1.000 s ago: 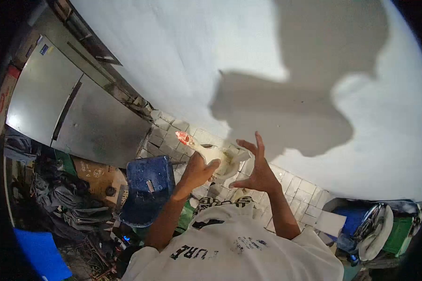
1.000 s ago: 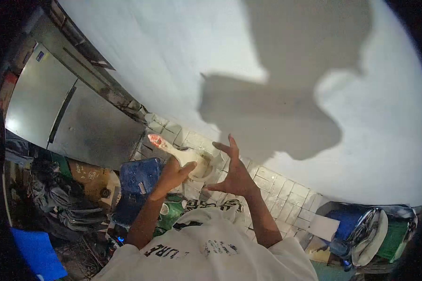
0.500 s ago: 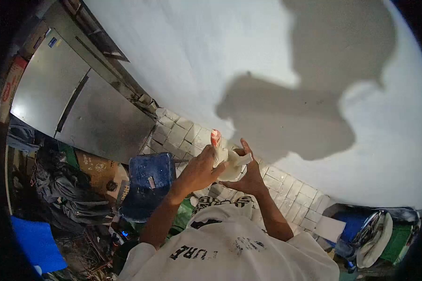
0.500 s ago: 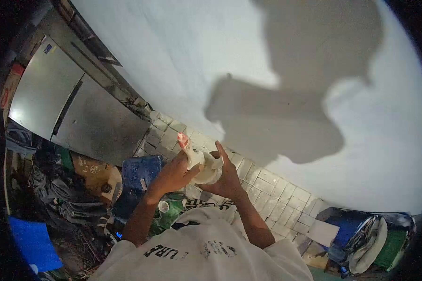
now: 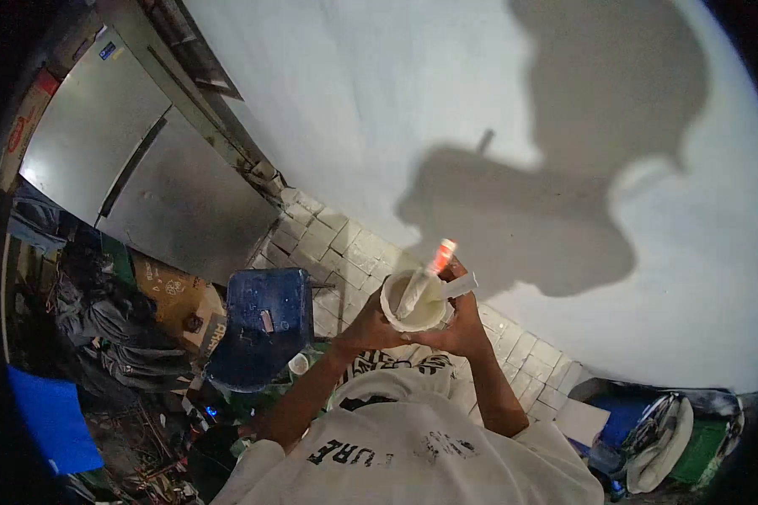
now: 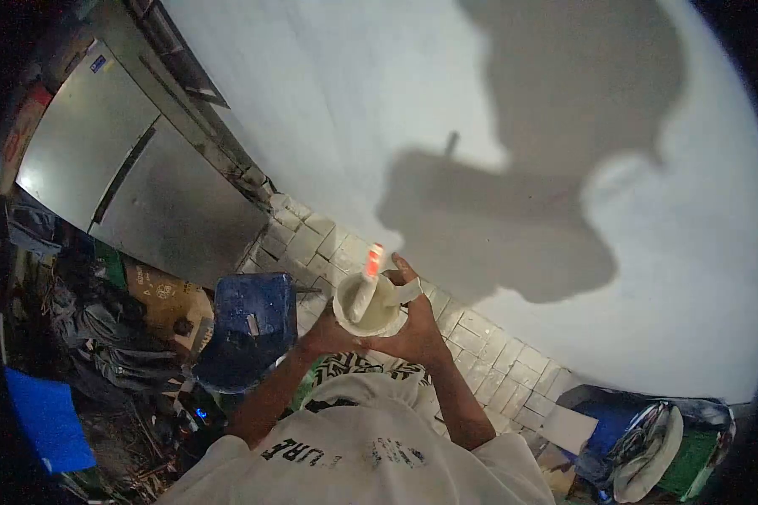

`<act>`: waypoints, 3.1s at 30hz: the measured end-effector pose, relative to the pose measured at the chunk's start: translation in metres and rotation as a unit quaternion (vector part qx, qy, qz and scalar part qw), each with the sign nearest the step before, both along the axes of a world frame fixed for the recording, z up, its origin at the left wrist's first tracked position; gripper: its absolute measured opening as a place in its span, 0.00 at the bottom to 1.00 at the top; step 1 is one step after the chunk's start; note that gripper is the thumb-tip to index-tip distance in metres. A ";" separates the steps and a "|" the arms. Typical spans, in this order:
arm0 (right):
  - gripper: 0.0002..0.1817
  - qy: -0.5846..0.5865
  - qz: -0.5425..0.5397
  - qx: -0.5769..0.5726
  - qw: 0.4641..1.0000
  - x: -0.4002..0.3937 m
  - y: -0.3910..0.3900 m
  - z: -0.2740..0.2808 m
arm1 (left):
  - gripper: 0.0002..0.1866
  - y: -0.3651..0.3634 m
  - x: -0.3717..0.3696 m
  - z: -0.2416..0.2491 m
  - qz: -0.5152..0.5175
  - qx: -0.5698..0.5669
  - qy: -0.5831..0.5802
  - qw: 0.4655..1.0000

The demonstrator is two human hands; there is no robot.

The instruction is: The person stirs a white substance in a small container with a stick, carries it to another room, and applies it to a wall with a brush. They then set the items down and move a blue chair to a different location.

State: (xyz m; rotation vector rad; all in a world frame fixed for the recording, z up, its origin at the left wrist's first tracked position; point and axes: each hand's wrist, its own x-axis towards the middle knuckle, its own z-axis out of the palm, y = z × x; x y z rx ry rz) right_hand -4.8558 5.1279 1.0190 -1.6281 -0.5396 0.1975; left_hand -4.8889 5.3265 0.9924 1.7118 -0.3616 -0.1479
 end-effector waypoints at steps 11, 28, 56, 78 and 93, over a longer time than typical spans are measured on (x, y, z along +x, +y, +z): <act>0.33 -0.167 -0.172 -0.155 0.959 0.017 0.002 0.091 | 0.47 0.000 0.025 0.019 0.095 -0.006 -0.173 0.980; 0.18 -0.303 0.046 -0.246 0.920 0.065 0.105 0.191 | 0.45 0.095 0.064 0.042 0.069 -0.038 -0.107 0.991; 0.15 -0.168 -0.185 -0.038 0.968 0.073 0.112 0.204 | 0.45 0.132 0.088 0.064 0.169 -0.006 -0.186 0.968; 0.18 -0.484 0.094 -0.212 0.844 0.080 0.105 0.214 | 0.42 0.134 0.077 0.078 0.164 0.013 -0.206 0.965; 0.14 -0.359 0.075 -0.238 0.899 0.064 0.116 0.221 | 0.39 0.150 0.073 0.108 0.154 -0.060 -0.161 0.973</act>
